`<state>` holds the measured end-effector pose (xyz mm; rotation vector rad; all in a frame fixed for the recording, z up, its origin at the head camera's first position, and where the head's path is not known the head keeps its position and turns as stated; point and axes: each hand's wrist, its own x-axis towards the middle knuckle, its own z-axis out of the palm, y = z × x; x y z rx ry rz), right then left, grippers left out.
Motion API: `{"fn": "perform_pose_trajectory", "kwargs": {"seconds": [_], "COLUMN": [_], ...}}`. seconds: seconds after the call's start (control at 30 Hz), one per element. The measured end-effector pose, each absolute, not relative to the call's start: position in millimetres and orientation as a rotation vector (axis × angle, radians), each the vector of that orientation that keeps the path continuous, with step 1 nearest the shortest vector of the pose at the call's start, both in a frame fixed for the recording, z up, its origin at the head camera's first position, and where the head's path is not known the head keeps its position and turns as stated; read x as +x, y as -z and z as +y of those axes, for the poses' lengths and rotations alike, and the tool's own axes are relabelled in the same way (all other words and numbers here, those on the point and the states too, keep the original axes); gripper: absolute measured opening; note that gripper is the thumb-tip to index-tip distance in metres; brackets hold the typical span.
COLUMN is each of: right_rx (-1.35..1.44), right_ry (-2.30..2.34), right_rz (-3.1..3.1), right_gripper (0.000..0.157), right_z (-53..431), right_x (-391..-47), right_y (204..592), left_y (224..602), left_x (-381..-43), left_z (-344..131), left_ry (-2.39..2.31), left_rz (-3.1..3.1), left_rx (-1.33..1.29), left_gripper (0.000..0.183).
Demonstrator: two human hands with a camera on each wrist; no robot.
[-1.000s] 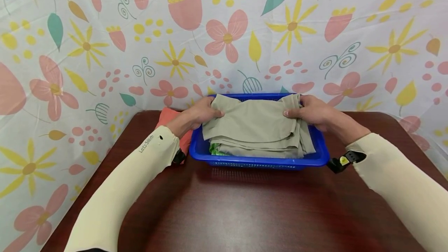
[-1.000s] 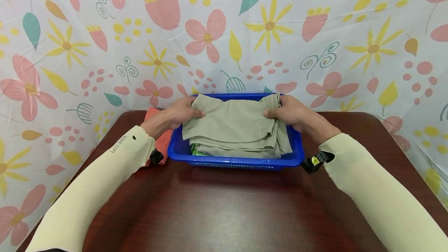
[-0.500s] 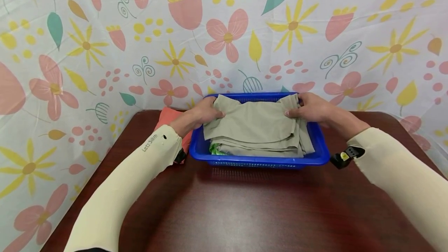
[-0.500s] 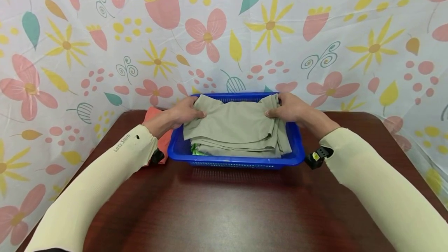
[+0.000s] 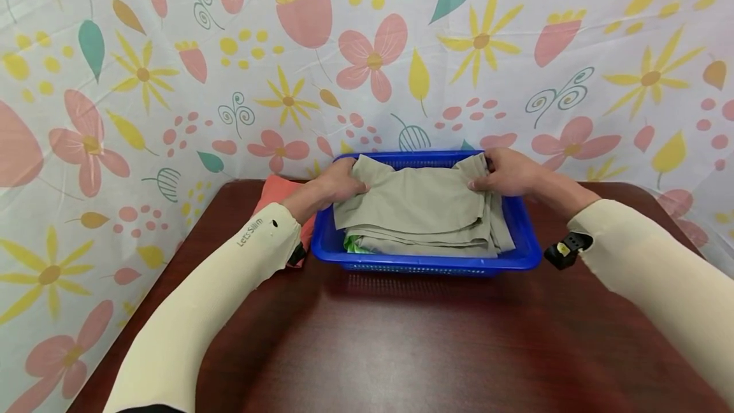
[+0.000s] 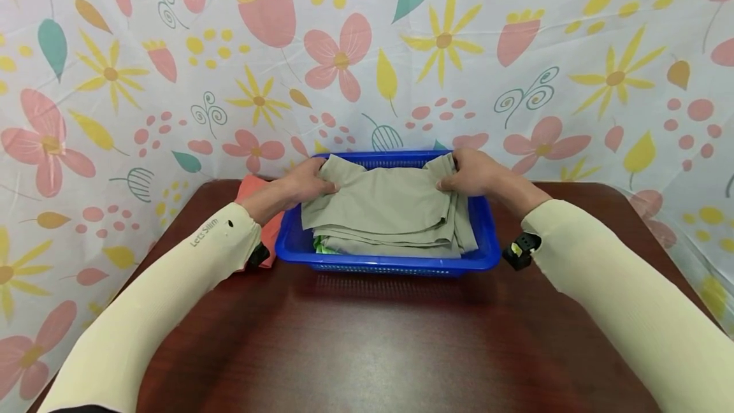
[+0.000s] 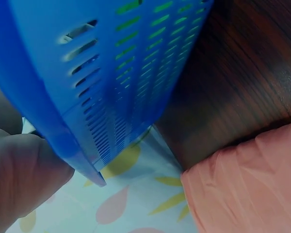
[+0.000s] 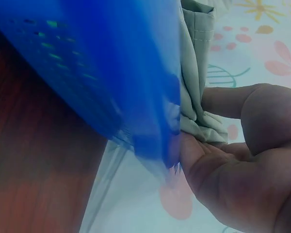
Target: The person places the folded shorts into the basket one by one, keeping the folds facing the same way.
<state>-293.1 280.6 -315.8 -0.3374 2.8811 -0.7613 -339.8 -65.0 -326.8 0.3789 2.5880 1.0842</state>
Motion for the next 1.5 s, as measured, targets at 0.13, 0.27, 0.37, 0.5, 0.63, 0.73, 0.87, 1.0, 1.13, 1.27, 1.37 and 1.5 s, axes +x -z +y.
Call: {"fn": "perform_pose_trajectory", "kwargs": {"seconds": [0.13, 0.27, 0.37, 0.5, 0.63, 0.73, 0.87, 1.0, 1.13, 1.27, 1.37, 1.5], "right_rx": [-0.378, -0.404, -0.412, -0.423, -0.441, -0.453, -0.462, -0.485, -0.523, -0.556, -0.576, -0.594], "right_ry": [0.675, 0.606, 0.58, 0.547, 0.501, 0.476, 0.458, 0.443, 0.416, 0.387, 0.364, 0.311], "right_rz": [2.928, 2.955, 2.965, 2.972, 2.976, 2.981, 2.985, 2.995, 3.014, 3.036, 3.045, 3.044], "right_gripper": [0.032, 0.032, 0.031, 0.031, 0.032, 0.031, 0.03, 0.029, 0.027, 0.025, 0.026, 0.03], "right_z": [279.4, 277.3, 275.2, 274.6, 275.3, 274.1, 271.7, 270.0, 267.6, 265.7, 264.9, 264.5], "right_x": [-294.9, -296.2, -296.8, -296.4, -294.7, -293.6, -292.4, -291.5, -291.4, -290.8, -290.4, -291.3], "right_y": [316.0, 318.5, 320.5, 323.2, 325.7, 327.2, 328.8, 330.8, 333.3, 335.8, 336.5, 338.8], "left_y": [327.3, 329.1, 330.5, 330.4, 329.8, 330.4, 331.3, 331.6, 332.3, 333.5, 334.5, 335.5], "left_x": [-339.8, -340.4, -340.8, -340.1, -339.1, -339.4, -339.8, -338.7, -336.8, -335.8, -335.9, -336.3], "left_z": [-64.1, -63.4, -62.9, -61.9, -60.8, -60.0, -58.9, -57.8, -57.1, -56.5, -56.0, -55.2], "left_ry": [-0.95, -0.839, -0.794, -0.725, -0.654, -0.626, -0.6, -0.572, -0.535, -0.487, -0.448, -0.391], "left_rz": [2.67, 2.723, 2.748, 2.777, 2.792, 2.798, 2.809, 2.818, 2.827, 2.846, 2.859, 2.862], "left_rx": [0.416, 0.421, 0.422, 0.445, 0.472, 0.48, 0.495, 0.53, 0.561, 0.595, 0.622, 0.657], "left_gripper": [0.064, 0.07, 0.069, 0.068, 0.069, 0.069, 0.072, 0.073, 0.071, 0.062, 0.057, 0.061]}}
